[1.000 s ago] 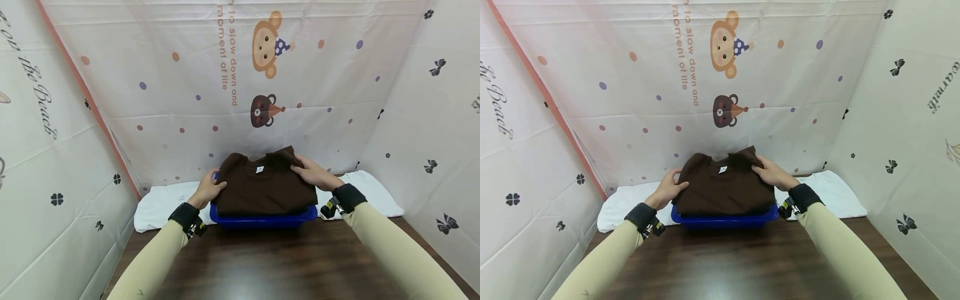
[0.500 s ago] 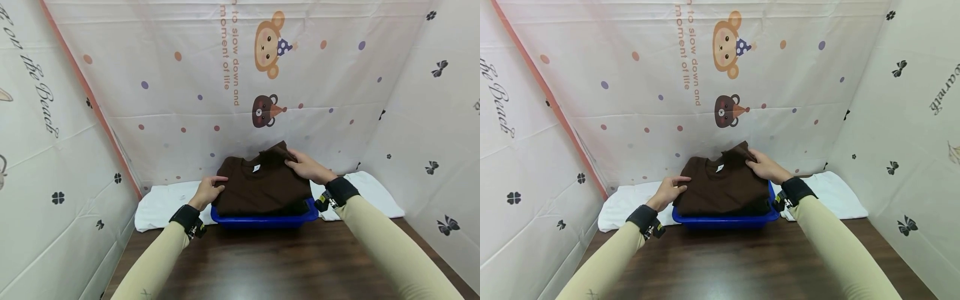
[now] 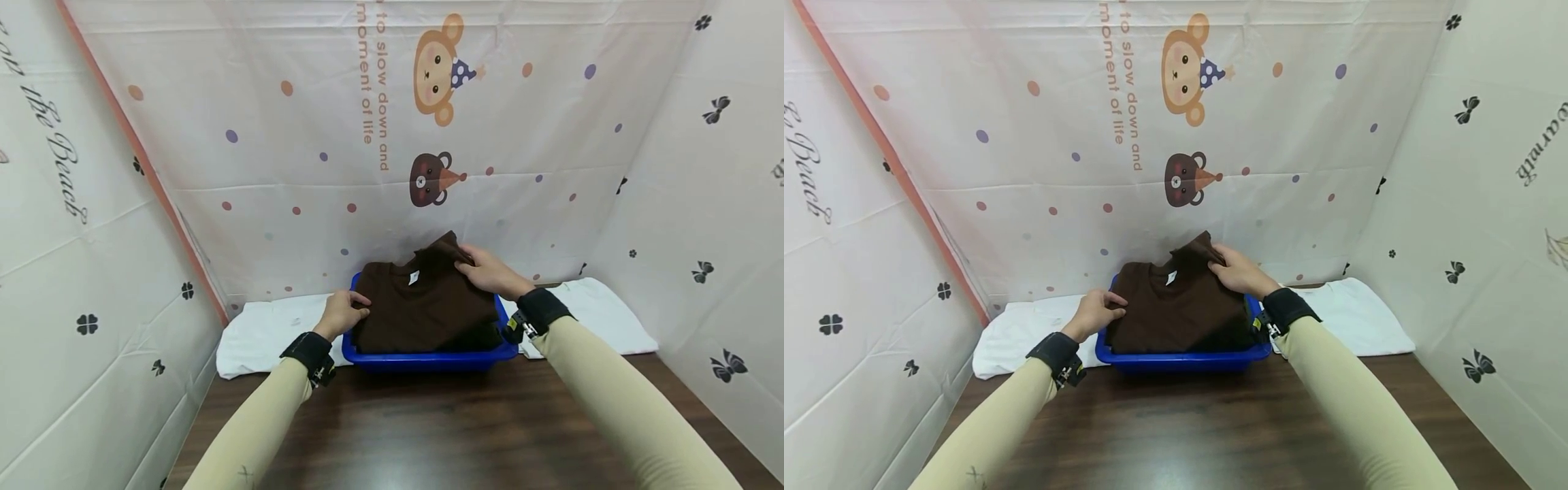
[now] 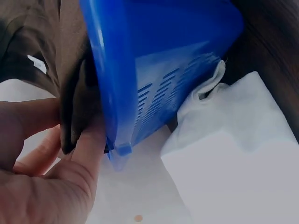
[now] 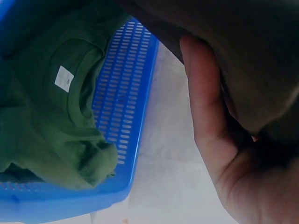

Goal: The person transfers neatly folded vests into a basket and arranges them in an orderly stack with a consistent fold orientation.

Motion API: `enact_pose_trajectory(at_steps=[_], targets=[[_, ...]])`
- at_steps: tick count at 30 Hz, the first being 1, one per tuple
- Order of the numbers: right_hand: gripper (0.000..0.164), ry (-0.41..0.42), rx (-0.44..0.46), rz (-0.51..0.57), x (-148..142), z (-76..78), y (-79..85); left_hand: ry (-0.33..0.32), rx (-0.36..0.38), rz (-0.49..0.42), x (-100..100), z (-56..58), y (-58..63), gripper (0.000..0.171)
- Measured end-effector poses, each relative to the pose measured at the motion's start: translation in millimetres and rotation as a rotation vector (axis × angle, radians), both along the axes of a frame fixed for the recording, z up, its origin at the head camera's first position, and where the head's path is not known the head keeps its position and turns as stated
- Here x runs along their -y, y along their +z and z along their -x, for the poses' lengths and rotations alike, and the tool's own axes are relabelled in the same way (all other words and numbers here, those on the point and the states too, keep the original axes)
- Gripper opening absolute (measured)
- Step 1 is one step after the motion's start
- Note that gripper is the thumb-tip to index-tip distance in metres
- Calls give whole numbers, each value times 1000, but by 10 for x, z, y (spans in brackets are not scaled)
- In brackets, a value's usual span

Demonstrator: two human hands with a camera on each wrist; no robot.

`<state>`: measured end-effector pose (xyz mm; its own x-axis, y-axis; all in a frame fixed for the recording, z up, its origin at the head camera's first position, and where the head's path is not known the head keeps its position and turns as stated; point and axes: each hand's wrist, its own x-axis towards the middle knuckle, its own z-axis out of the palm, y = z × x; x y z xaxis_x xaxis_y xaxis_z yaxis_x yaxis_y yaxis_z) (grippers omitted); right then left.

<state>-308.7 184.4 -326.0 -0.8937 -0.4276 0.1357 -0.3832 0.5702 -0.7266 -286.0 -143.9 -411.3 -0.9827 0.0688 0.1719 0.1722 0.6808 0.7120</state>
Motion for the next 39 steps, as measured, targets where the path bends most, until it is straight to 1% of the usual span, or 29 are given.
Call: enact_pose_trajectory(at_steps=[3,5,7,8,11,13,16,19,23,26,30,34,37,39], targets=[[48,-20,-54,-39,43,9,-19,-18,-62,71,-40,25,-18,11],[45,-24,-93,-66,75,15,-39,-28,-100,129,-77,29,-29,10],[42,-16,-116,-84,105,20,-59,-19,-132,203,-114,30,-38,9],[42,-4,-121,-85,117,18,-67,-9,-144,242,-134,26,-39,9],[41,26,-90,-58,151,15,-86,35,-183,362,-161,5,-35,10],[42,40,-74,-37,160,12,-93,58,-209,411,-164,-6,-35,12],[42,32,-66,-26,163,16,-105,56,-238,441,-151,-13,-52,14],[42,12,-80,-45,168,26,-132,19,-273,480,-126,-8,-94,16],[41,9,-108,-69,180,38,-186,-34,-311,558,-88,5,-162,17],[41,10,-101,-67,185,43,-221,-46,-331,601,-68,9,-202,17],[43,1,-79,-73,185,52,-246,-40,-373,643,-63,-2,-247,15],[47,-9,-57,-79,179,52,-251,-38,-365,715,-102,-18,-249,2],[46,-8,-47,-83,179,50,-256,-50,-342,775,-139,-33,-230,15],[46,-11,-40,-92,179,48,-261,-57,-340,803,-152,-41,-222,19]])
